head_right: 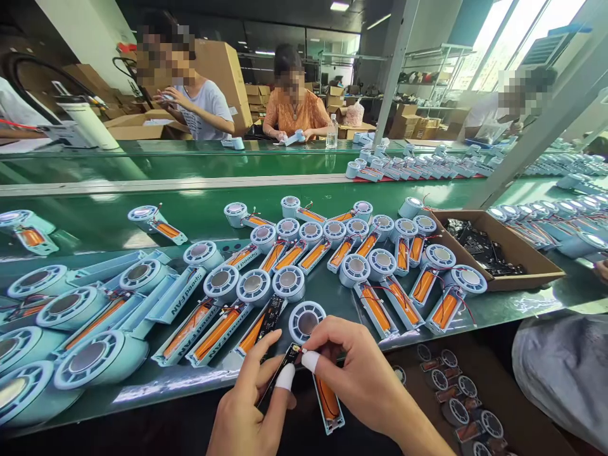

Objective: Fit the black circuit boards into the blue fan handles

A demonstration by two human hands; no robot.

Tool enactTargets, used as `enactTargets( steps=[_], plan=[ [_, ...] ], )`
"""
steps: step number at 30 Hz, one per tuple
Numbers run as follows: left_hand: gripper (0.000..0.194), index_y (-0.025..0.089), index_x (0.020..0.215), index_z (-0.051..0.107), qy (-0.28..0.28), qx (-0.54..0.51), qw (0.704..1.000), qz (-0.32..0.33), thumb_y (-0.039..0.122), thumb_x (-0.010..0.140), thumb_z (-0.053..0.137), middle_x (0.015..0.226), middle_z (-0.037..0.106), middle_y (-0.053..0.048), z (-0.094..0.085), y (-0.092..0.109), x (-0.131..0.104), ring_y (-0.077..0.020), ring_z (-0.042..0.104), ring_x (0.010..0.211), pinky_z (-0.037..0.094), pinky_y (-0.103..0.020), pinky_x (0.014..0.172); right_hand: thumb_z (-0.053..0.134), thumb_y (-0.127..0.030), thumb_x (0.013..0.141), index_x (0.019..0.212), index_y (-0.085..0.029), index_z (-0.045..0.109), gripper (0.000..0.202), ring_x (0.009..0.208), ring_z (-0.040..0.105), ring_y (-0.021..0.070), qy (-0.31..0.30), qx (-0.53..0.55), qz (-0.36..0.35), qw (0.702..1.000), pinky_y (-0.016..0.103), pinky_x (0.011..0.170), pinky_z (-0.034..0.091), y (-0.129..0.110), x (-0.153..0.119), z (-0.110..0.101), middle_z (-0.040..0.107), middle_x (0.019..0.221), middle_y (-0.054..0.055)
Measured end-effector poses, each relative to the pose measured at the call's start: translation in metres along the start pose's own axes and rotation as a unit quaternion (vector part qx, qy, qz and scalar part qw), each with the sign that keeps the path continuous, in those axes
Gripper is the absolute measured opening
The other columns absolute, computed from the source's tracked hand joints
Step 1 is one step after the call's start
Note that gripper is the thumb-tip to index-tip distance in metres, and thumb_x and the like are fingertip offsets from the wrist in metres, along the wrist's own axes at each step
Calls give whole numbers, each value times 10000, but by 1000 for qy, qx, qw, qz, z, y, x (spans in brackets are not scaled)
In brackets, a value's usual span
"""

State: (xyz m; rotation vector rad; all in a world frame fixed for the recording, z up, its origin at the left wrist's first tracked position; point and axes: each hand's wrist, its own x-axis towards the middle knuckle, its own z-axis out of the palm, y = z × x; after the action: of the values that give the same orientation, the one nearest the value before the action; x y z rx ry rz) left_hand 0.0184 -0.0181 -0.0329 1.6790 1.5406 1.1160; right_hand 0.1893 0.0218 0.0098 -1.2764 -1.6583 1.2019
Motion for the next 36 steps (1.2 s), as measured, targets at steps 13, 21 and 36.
enactTargets(
  steps=[13, 21, 36],
  plan=[
    [363, 208, 1249, 690, 31, 46, 988, 145, 122, 938, 523, 1151, 785, -64, 2, -14, -6, -198, 771, 994, 594, -246, 923, 429, -42, 940, 744, -206, 555, 285, 664, 553, 175, 65, -436, -225, 869, 284, 600, 417, -10, -6, 18, 640, 801, 39],
    [392, 210, 1282, 671, 59, 71, 979, 183, 86, 948, 508, 1190, 770, -72, 2, -17, -10, -184, 759, 1030, 587, -229, 930, 412, -40, 958, 741, -206, 539, 302, 656, 534, 185, 78, -462, -231, 853, 310, 606, 396, -13, -5, 26, 638, 803, 47],
    [421, 225, 1257, 693, 53, 61, 982, 169, 44, 933, 495, 1205, 756, -57, -5, -15, -8, -159, 732, 1084, 542, -216, 993, 465, -63, 963, 843, -197, 629, 243, 719, 630, 179, 49, -368, -222, 902, 273, 642, 478, -8, -2, 19, 677, 864, 51]
  ],
)
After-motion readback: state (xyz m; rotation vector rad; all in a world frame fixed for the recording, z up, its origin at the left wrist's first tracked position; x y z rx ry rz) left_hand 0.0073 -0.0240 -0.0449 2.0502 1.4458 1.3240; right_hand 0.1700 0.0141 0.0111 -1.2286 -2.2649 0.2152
